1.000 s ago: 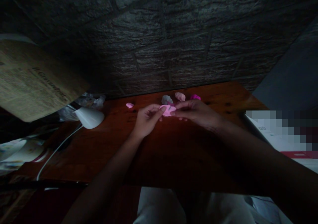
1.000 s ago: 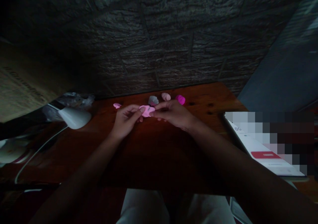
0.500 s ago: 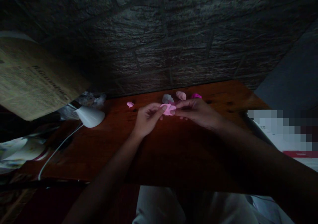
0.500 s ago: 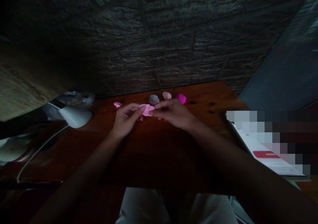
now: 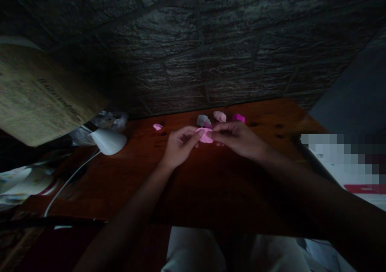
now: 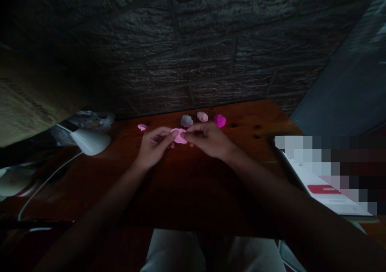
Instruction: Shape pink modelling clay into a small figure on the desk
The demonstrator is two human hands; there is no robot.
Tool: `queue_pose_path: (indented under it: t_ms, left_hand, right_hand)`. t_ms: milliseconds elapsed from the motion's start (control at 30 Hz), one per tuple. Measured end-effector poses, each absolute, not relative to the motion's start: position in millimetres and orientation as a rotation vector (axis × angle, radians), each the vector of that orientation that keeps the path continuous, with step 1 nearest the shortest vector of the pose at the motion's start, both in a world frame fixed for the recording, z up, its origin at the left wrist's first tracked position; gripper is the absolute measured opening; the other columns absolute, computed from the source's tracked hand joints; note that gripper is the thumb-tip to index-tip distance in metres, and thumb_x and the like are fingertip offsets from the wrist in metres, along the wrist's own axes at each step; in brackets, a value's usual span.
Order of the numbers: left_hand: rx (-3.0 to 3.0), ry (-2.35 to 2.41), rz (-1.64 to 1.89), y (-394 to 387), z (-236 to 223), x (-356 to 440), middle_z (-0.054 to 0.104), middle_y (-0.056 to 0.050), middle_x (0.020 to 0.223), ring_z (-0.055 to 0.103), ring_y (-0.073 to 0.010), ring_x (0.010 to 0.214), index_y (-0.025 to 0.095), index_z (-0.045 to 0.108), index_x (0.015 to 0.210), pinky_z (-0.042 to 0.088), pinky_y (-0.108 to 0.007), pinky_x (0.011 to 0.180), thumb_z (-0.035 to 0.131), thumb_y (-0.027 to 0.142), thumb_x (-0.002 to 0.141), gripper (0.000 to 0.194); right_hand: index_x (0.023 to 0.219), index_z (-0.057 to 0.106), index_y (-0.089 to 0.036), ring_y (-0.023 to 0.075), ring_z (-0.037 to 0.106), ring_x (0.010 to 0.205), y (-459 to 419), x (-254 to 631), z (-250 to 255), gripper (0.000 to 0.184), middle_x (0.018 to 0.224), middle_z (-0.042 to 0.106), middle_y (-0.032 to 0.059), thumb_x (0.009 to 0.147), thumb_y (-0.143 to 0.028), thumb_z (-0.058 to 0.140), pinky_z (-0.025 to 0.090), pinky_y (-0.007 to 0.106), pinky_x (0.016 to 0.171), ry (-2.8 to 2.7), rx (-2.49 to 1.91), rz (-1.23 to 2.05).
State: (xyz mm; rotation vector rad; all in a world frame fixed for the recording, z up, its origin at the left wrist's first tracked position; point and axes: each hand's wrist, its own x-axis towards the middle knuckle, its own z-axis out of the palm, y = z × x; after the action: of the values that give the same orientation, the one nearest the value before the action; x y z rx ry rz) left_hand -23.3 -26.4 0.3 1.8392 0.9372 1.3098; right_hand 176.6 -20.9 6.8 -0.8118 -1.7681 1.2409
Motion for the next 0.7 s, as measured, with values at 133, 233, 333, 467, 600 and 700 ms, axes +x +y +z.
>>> queue_pose_path:
  t_ms: [133,233,333,467,600,700]
  left_hand:
    - [1.841,0.93,1.333,-25.8,0.2,-23.7,0.067,0.002,0.062,0.056,-0.0071,0.05,0.019,0.073,0.081,0.044,-0.019,0.047,0.073,0.034,0.087,0.016]
    - [1.843,0.947,1.325,-25.9,0.3,-23.3,0.065,0.002,0.059,0.055,-0.0073,0.049,0.019,0.072,0.08,0.044,-0.019,0.047,0.072,0.035,0.087,0.017]
    - [1.845,0.949,1.319,-26.3,0.5,-22.7,0.066,0.002,0.06,0.055,-0.0074,0.05,0.019,0.073,0.081,0.045,-0.019,0.048,0.072,0.034,0.087,0.017]
    - [1.836,0.925,1.334,-26.4,0.9,-22.6,0.067,0.002,0.062,0.056,-0.0071,0.05,0.018,0.073,0.081,0.045,-0.019,0.048,0.073,0.034,0.087,0.017]
    - [1.833,0.935,1.31,-26.3,1.6,-23.0,0.065,0.002,0.06,0.055,-0.0073,0.05,0.018,0.072,0.081,0.045,-0.019,0.048,0.072,0.037,0.088,0.021]
    - [1.825,0.947,1.309,-25.9,1.6,-23.9,0.067,0.002,0.063,0.056,-0.0077,0.051,0.018,0.072,0.082,0.046,-0.02,0.049,0.073,0.04,0.087,0.022]
  right_hand:
    - [0.074,0.072,-0.018,0.0118,0.055,0.064,-20.0,176.2,5.1,0.02,0.065,0.063,-0.0014,0.083,-0.036,0.07,0.043,0.028,0.065,-1.727,-0.826,1.237]
    - [0.077,0.073,-0.018,0.0124,0.057,0.067,-19.5,175.9,3.1,0.016,0.069,0.065,-0.001,0.08,-0.033,0.072,0.044,0.028,0.067,-1.7,-0.842,1.258]
    - [0.079,0.074,-0.018,0.0125,0.058,0.07,-19.2,175.7,1.5,0.013,0.074,0.067,-0.0007,0.079,-0.032,0.072,0.044,0.028,0.07,-1.683,-0.821,1.274]
    - [0.081,0.075,-0.019,0.0121,0.057,0.066,-18.6,176.1,1.1,0.015,0.07,0.066,-0.0015,0.08,-0.033,0.073,0.045,0.028,0.067,-1.682,-0.813,1.294]
    - [0.083,0.077,-0.019,0.0124,0.058,0.065,-18.5,176.5,2.0,0.019,0.072,0.068,-0.0003,0.08,-0.037,0.074,0.047,0.028,0.067,-1.683,-0.822,1.351]
    - [0.088,0.078,-0.02,0.0138,0.062,0.073,-19.7,175.3,2.4,0.022,0.081,0.073,0.0015,0.078,-0.039,0.078,0.049,0.029,0.072,-1.67,-0.813,1.379]
